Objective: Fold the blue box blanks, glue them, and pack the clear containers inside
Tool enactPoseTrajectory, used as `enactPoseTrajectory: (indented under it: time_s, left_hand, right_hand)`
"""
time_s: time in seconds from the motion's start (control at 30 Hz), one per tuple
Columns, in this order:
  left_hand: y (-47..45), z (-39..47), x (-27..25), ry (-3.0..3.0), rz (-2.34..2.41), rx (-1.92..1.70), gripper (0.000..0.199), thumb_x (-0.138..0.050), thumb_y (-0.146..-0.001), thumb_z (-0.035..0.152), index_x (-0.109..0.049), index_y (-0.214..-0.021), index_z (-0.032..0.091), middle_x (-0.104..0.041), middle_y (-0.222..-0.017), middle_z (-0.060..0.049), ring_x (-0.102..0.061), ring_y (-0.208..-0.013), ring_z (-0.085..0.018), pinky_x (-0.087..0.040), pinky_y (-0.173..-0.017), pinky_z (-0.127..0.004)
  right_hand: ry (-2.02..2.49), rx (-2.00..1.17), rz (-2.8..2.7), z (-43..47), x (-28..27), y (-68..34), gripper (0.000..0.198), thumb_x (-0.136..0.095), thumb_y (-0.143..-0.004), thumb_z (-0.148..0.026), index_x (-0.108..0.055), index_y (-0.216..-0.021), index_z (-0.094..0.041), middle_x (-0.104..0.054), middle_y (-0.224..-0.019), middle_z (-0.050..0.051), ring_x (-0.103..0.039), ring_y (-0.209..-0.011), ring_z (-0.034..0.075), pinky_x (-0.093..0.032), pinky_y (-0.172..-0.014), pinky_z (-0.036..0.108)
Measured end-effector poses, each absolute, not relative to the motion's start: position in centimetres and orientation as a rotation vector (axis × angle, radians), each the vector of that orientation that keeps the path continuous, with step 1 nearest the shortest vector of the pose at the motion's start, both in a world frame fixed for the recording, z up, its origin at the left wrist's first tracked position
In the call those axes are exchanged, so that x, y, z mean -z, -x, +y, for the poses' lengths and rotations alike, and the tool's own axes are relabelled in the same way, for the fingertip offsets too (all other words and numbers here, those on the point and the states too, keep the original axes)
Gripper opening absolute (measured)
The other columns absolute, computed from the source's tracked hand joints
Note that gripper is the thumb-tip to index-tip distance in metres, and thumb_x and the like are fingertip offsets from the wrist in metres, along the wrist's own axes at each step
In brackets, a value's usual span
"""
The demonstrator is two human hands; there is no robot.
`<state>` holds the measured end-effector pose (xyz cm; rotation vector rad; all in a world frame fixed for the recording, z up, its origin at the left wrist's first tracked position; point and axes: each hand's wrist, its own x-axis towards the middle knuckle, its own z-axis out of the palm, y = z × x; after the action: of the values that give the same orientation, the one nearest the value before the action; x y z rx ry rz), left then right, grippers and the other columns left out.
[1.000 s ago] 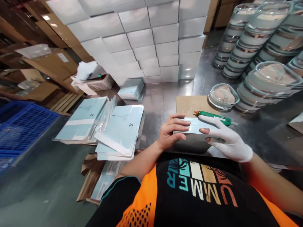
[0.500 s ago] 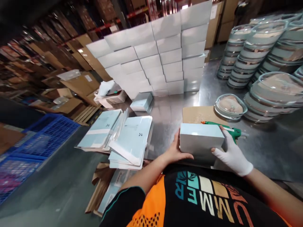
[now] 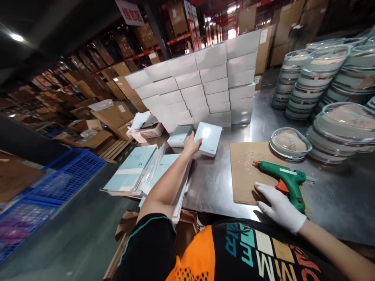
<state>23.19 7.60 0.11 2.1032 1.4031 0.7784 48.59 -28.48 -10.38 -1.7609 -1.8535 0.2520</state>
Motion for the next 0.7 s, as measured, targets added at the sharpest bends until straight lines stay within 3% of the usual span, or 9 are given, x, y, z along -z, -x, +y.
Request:
enactPoseTrajectory:
  time_s: [0.1,0.23,0.37,0.53,0.7]
  left_hand:
    - [-22.8,10.1,1.6,-2.178,1.593,-0.576,0.069,-0.066,-0.101,0.049,-0.059,-0.158,0.011,-0.04,-0.174,-0.029,-0.027,-0.168,-0.047,-0.02,-0.134,-0.069]
    - [-21.5,12.0,3.2,-2.283,1.745,-0.44,0.064,-0.05,-0.109,0.051,-0.055,-0.163,0.018,-0.023,-0.183,-0.022,-0.007,-0.173,-0.042,-0.01,-0.135,-0.069]
    - [-20.2,13.6,3.3,-2.363,1.797,-0.365,0.067,-0.036,-0.114,0.056,-0.048,-0.168,0.019,-0.03,-0.181,-0.023,-0.021,-0.17,-0.04,-0.02,-0.133,-0.066]
    - [-19.4,14.0,3.8,-2.419,1.874,-0.347,0.066,-0.035,-0.113,0.06,-0.046,-0.17,0.028,-0.046,-0.171,-0.022,-0.04,-0.158,-0.043,-0.029,-0.128,-0.063]
    - [-18.9,14.0,4.2,-2.422,1.941,-0.324,0.066,-0.031,-0.112,0.061,-0.046,-0.17,0.032,-0.051,-0.165,-0.022,-0.045,-0.152,-0.043,-0.033,-0.124,-0.059]
  right_hand:
    - [1.781,-0.191,-1.86,-28.3,10.8,-48.8,0.05,-0.059,-0.097,-0.037,-0.071,-0.14,-0.014,-0.076,-0.14,0.023,-0.075,-0.128,0.039,-0.063,-0.111,0.055]
    - [1.756,-0.153,-1.854,-28.1,10.9,-49.1,0.048,-0.059,-0.097,-0.036,-0.071,-0.139,-0.016,-0.078,-0.134,0.021,-0.078,-0.121,0.038,-0.065,-0.106,0.056]
    - [1.716,-0.092,-1.869,-27.4,10.9,-49.2,0.042,-0.06,-0.097,-0.035,-0.073,-0.133,-0.019,-0.081,-0.128,0.019,-0.079,-0.117,0.039,-0.067,-0.102,0.056]
    - [1.703,-0.082,-1.8,-26.8,11.1,-49.2,0.034,-0.058,-0.099,-0.035,-0.075,-0.126,-0.022,-0.082,-0.123,0.016,-0.08,-0.112,0.037,-0.067,-0.1,0.056]
    - [1.686,-0.093,-1.762,-26.7,11.3,-49.2,0.032,-0.059,-0.099,-0.038,-0.076,-0.122,-0.023,-0.083,-0.121,0.015,-0.081,-0.111,0.036,-0.067,-0.101,0.056]
